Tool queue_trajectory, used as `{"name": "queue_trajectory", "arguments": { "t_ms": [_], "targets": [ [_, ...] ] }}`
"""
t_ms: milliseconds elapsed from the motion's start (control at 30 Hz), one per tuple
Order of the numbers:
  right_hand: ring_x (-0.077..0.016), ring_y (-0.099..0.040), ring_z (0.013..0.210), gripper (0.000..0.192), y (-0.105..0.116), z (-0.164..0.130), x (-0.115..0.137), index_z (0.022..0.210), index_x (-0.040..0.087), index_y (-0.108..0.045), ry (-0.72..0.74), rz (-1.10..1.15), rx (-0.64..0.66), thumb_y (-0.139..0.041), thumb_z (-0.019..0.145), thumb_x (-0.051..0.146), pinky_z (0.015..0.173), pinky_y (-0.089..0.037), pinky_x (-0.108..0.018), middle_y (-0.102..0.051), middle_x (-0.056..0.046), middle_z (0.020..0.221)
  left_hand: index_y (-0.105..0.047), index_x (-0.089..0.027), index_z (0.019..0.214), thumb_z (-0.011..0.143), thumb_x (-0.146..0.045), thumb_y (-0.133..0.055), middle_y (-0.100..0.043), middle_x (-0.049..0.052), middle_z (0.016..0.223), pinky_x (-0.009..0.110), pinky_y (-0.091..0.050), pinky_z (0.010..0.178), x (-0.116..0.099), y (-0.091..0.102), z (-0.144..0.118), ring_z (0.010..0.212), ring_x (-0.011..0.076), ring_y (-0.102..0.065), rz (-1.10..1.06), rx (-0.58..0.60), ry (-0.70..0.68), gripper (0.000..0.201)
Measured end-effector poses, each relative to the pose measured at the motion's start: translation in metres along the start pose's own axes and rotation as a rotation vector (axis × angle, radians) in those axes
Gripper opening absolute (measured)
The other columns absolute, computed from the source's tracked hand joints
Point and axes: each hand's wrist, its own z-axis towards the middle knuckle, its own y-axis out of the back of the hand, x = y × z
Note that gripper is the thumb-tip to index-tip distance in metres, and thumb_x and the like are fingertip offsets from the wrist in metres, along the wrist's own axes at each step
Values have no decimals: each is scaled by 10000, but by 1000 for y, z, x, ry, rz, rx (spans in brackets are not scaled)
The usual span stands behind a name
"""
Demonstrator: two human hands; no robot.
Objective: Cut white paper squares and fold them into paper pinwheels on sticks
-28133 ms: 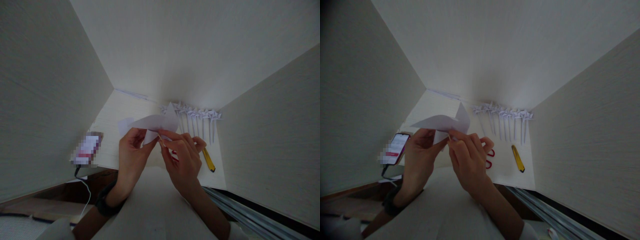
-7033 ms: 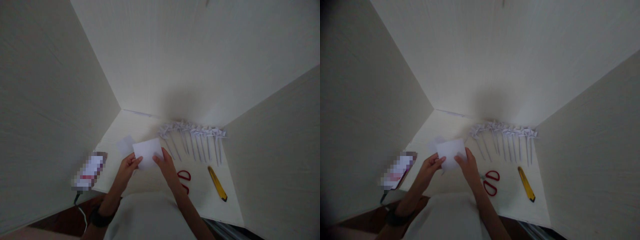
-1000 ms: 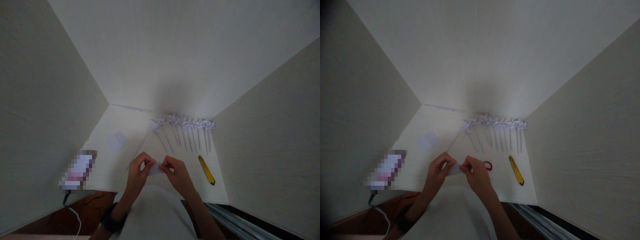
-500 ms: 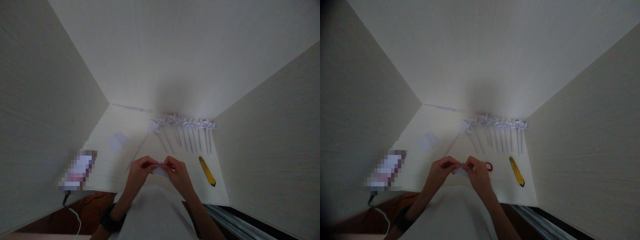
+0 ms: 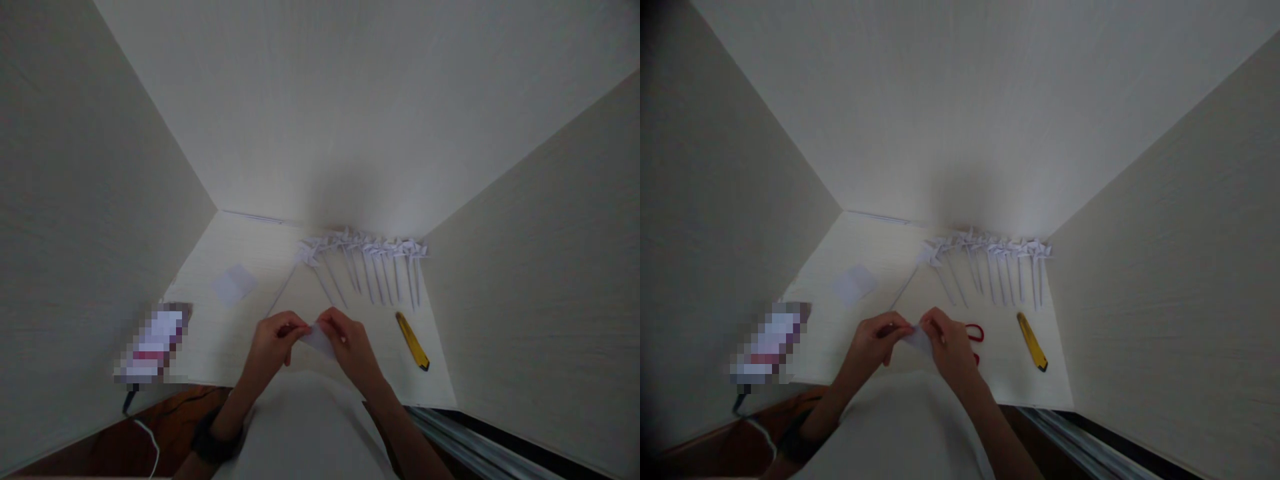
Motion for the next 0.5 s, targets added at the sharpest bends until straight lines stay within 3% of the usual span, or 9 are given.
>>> {"name": "queue_trajectory", "arguments": {
  "t_ms": [100,167,300,433,500],
  "targets": [
    [-110,-535,444,94,-4,-2,-3,729,214,-513,-48,63,31,-520,813,255,471,-406,-199,-591,47,521,-655,-183,555,650,-284,-739,-456,-77,352,180,-191,296,4,3,2,267,47,-338,-84,-50,7,162],
    [-93,-469,380,160,-9,-1,-7,689,219,-468,-81,80,-27,-493,836,275,411,-358,-188,-544,60,470,-680,-178,635,618,-313,-766,-505,-68,410,182,-256,334,7,1,4,321,53,-387,-169,-61,9,160],
    [-95,-501,413,134,-22,7,-22,783,218,-473,-120,87,-107,-444,881,304,434,-396,-198,-592,50,543,-660,-141,699,576,-357,-803,-511,-56,473,194,-352,429,9,-7,8,437,67,-447,-353,-55,50,286],
    [-152,-669,720,156,-17,5,-59,1000,202,-564,-164,29,-50,-555,863,276,673,-533,-280,-712,-33,854,-529,-153,593,582,-375,-805,-496,-66,534,160,-371,458,2,-5,13,484,38,-440,-539,-144,63,355],
    [-216,-643,958,228,-8,-4,-86,999,171,-600,-220,-48,-89,-678,796,241,835,-514,-364,-678,-98,1045,-488,-159,583,599,-376,-798,-461,-80,521,130,-311,401,-5,-2,13,456,24,-412,-627,-161,74,378]
  ]
}}
